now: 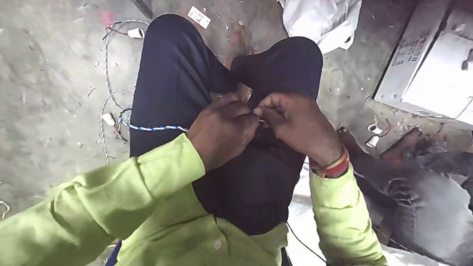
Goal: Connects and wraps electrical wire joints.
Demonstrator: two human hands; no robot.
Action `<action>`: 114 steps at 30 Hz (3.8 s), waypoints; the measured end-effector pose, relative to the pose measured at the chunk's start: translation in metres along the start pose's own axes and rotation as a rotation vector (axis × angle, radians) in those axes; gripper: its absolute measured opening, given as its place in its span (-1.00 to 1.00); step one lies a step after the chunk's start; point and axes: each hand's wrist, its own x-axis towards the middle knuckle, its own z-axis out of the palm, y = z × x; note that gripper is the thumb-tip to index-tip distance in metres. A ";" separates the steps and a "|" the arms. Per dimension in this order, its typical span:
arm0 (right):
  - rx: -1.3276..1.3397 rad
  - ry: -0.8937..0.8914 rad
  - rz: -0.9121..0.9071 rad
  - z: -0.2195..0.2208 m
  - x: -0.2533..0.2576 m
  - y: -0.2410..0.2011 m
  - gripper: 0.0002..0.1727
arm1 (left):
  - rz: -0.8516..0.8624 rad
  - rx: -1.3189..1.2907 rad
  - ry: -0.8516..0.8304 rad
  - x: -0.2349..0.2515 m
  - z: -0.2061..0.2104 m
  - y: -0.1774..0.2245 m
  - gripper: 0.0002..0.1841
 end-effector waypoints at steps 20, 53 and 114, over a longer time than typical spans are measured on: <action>0.009 0.378 -0.396 0.025 -0.022 0.021 -0.86 | -0.338 -0.267 0.073 0.000 -0.009 0.007 -0.85; 0.002 0.291 -0.168 0.036 -0.012 0.010 -0.84 | -0.780 -0.646 -0.326 0.012 -0.041 -0.015 -0.90; -0.023 0.419 -0.474 0.052 -0.010 0.026 -0.80 | -0.437 -0.220 -0.140 -0.004 -0.026 -0.005 -0.85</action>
